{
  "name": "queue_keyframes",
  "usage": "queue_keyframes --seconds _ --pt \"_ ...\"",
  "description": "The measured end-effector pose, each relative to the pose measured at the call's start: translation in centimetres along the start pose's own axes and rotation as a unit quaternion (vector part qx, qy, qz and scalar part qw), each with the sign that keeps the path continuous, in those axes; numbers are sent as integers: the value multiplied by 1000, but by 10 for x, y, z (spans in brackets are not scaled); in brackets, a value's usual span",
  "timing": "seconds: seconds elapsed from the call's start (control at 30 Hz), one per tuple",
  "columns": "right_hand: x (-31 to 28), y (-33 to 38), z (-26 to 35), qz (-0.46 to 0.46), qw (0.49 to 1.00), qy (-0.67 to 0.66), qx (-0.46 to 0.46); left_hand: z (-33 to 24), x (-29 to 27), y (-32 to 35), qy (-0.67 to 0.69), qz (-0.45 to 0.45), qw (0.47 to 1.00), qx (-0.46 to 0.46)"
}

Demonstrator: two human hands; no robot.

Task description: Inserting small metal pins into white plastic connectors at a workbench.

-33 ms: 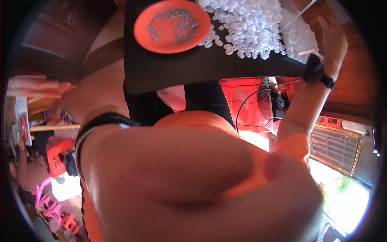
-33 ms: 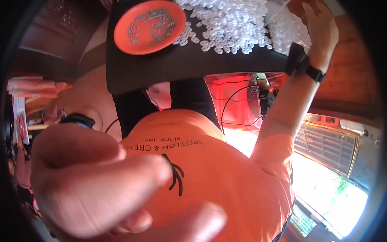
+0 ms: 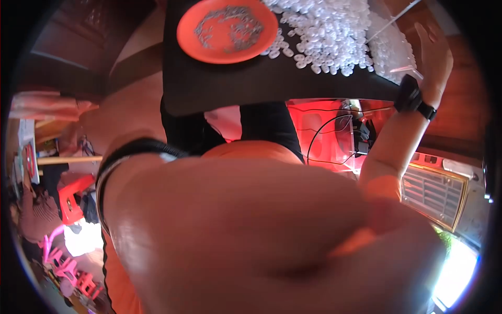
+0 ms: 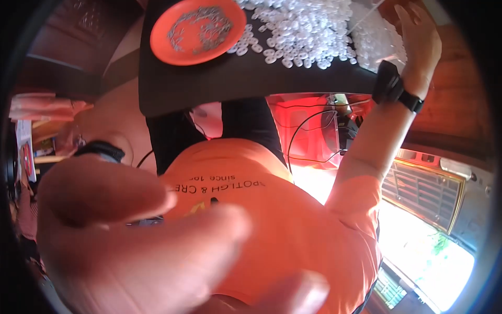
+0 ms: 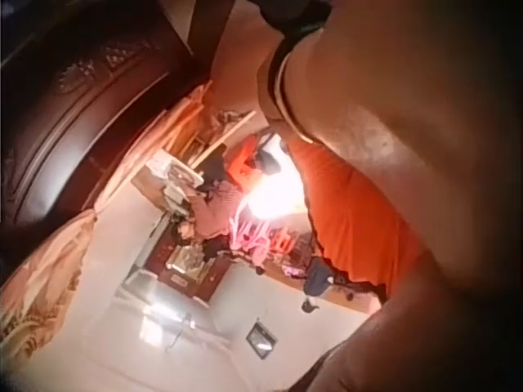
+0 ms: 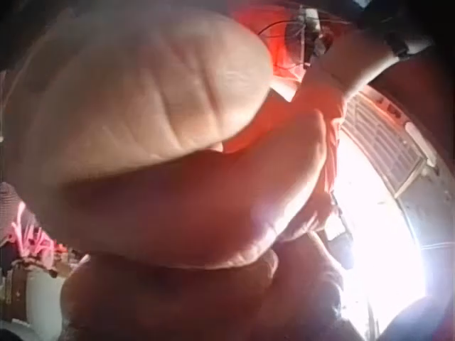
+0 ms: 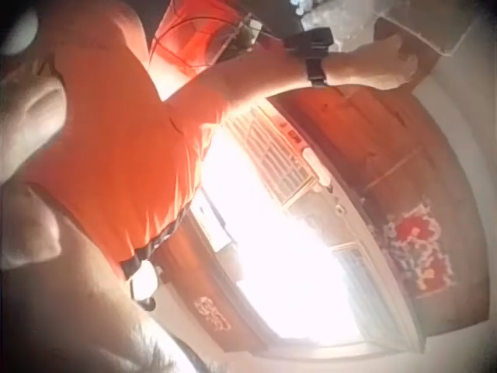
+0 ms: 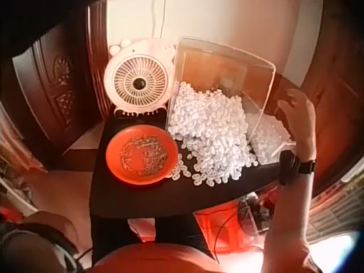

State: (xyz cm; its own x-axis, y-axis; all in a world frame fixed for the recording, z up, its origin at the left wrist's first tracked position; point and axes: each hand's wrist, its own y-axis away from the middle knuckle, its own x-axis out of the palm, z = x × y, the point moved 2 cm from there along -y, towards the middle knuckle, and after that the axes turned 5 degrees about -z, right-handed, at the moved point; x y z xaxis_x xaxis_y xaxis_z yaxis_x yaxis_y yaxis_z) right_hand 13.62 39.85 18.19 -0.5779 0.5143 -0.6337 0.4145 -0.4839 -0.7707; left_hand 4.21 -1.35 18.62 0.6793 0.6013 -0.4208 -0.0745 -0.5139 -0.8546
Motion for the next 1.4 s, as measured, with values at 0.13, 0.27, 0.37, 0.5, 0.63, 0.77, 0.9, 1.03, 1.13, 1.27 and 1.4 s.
queue_keyframes --seconds 0.13,0.27,0.37,0.5,0.63,0.77,0.9,1.03,1.13,1.27,1.4 --pt "37 10 13 140 970 -188 -65 -16 -4 10 -29 21 999 -24" --pt "12 61 115 156 964 -136 -169 -24 -3 14 -34 48 998 -9" --pt "31 77 135 231 902 -234 -279 -18 4 7 -2 72 997 37" --pt "74 90 153 259 873 -158 -382 -17 9 8 -7 103 992 66" --pt "94 94 158 227 830 -285 -422 19 -5 36 3 103 995 -14" --pt "99 101 159 289 857 -131 -405 69 -10 74 67 -8 940 -335" --pt "113 98 162 291 845 -99 -438 106 4 105 136 -155 862 -463" --pt "127 108 162 219 851 -90 -470 117 20 116 182 -172 831 -497" --pt "133 106 165 211 845 -78 -485 121 26 117 187 -171 824 -507" --pt "138 106 164 215 856 -67 -465 124 32 117 202 -161 819 -512" --pt "116 98 173 207 875 -156 -410 126 31 116 209 -178 807 -523"
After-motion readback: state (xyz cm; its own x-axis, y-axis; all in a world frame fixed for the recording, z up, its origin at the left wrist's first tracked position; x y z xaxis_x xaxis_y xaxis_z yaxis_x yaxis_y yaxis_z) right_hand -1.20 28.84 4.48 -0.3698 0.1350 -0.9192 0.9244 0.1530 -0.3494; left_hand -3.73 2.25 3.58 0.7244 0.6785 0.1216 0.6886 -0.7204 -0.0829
